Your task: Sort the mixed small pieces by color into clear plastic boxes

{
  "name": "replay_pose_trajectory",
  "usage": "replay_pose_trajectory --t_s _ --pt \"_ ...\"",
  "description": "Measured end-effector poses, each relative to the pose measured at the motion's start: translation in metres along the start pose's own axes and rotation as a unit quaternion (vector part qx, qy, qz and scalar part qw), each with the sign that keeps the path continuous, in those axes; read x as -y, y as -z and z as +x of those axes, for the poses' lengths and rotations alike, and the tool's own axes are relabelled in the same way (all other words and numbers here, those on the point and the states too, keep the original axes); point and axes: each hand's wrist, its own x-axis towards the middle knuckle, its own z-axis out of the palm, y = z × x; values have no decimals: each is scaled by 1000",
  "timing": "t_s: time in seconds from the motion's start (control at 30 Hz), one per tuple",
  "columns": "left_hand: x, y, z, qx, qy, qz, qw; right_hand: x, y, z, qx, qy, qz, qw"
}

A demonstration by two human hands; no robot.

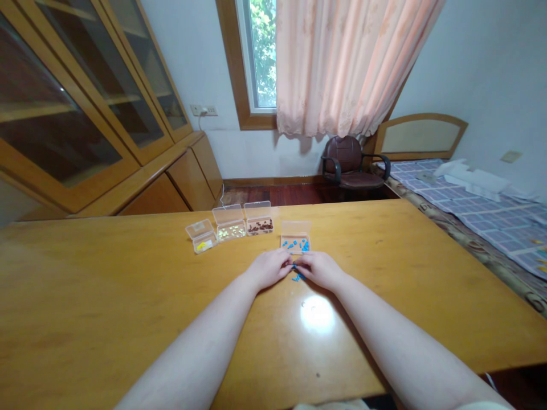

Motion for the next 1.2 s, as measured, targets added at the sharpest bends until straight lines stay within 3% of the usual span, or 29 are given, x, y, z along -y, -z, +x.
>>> replay_pose_trajectory --t_s 0.13,0.27,0.4,0.5,0.63,0.73,0.93,1.2 --pt "-1 2 -1 -11 4 -22 1000 -2 1 0 -18 2 2 1000" --pt "-4 8 -3 -49 15 -46 998 -13 4 0 -127 -73 -11 989" --pt "-8 11 -6 9 -41 -35 999 -26 7 1 -175 -150 -21 973" --pt "-10 9 -6 49 -55 -29 997 -28 12 0 -149 -149 -20 977" --pt "-11 6 -4 66 -17 -7 998 -21 23 -7 -1 -53 8 999" --pt "-10 4 -2 52 6 16 998 -16 26 -12 67 -42 -5 997" --pt "-5 1 -1 37 42 20 998 -8 16 -8 52 -56 -56 995" --pt "-4 6 -4 34 15 -22 999 -8 17 -9 67 -61 -46 995"
